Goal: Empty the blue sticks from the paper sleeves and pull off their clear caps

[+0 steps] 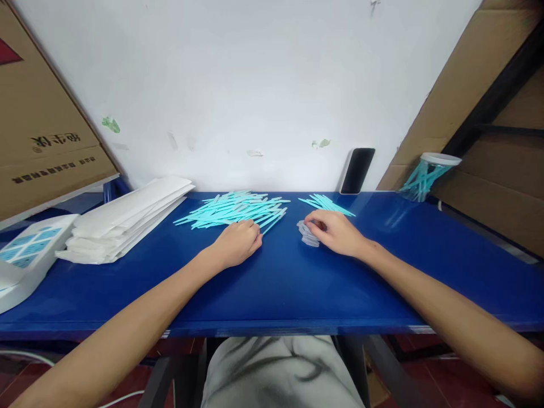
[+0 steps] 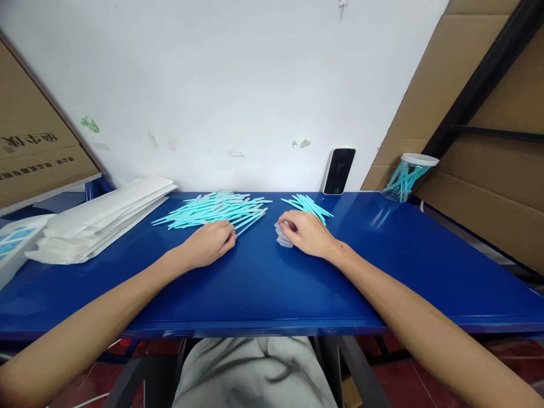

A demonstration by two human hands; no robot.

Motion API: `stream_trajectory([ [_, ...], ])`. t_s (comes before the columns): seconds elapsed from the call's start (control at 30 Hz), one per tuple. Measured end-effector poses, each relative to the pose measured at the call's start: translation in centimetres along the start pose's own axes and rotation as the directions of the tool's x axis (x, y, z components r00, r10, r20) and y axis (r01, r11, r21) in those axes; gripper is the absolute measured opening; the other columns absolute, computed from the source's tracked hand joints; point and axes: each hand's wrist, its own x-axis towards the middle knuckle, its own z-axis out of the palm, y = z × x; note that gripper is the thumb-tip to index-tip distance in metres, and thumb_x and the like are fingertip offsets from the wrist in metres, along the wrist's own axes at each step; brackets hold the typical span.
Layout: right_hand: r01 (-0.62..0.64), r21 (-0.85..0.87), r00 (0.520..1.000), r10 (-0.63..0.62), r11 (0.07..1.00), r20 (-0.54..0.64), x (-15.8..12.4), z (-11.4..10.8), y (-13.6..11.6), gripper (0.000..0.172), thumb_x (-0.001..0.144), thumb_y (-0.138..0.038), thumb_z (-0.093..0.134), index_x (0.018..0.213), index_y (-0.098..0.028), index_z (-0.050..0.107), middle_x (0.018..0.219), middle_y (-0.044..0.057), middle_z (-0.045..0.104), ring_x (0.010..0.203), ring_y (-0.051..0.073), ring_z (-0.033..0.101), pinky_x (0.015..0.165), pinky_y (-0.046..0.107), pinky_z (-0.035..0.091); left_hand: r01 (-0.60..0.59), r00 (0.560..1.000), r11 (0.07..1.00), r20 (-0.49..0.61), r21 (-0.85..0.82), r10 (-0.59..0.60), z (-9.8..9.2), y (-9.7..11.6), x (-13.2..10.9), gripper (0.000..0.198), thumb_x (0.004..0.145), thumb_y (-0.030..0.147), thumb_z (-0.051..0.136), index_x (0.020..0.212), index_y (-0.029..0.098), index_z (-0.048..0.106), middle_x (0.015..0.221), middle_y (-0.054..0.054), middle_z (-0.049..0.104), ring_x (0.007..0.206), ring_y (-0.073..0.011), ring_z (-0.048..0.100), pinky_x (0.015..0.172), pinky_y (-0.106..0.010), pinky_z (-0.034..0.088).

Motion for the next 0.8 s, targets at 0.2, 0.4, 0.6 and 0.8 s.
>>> stream_trajectory([
  [0.2,0.103,0.026,0.994,-0.104,0.994,0.045,-0.2,0.5,-1.2,0.020,0.095,-0.023,0.051,0.098,-0.019,0.070,0.078,0.002,0.067,0.066,0.015,0.057,0.065,0.028,0.040,-0.040,0.997,0.997,0.072,0.065,0.035,-0.7,0.5,0.0,0.034,0.103,0.027,0.034,0.094,0.014,0.064,0.098,-0.012,0.070,0.085,-0.0248,0.067,0.072,-0.035,0.045],
  [0.4,0.169,0.011,0.980,-0.170,0.985,0.099,-0.2,1.0,-2.1,0.019,0.095,-0.021,0.051,0.098,-0.018,0.070,0.084,0.004,0.066,0.071,0.016,0.058,0.068,0.028,0.042,-0.069,0.996,0.998,0.055,0.013,0.068,-1.0,1.2,0.0,0.027,0.101,0.028,0.041,0.085,0.018,0.061,0.089,-0.006,0.071,0.073,-0.0202,0.065,0.060,-0.030,0.038],
  [0.6,0.077,0.118,0.995,-0.068,0.990,-0.077,0.1,1.6,-2.9,0.030,0.100,-0.038,0.052,0.097,-0.017,0.073,0.077,0.003,0.064,0.069,0.015,0.057,0.069,0.028,0.041,-0.135,0.936,0.978,-0.305,0.156,0.178,-0.6,2.3,0.1,0.024,0.098,0.023,0.044,0.082,0.017,0.061,0.078,-0.005,0.067,0.070,-0.0180,0.062,0.057,-0.029,0.036],
  [0.8,-0.010,0.291,0.999,0.023,0.957,-0.041,0.0,1.9,-5.0,0.046,0.101,-0.048,0.045,0.070,-0.017,0.060,0.055,-0.003,0.049,0.054,0.011,0.042,0.056,0.026,0.030,-0.355,0.670,0.866,-0.550,0.353,0.499,-0.6,3.9,0.0,0.017,0.099,0.025,0.049,0.090,0.017,0.062,0.079,-0.002,0.065,0.066,-0.0142,0.059,0.059,-0.029,0.040],
])
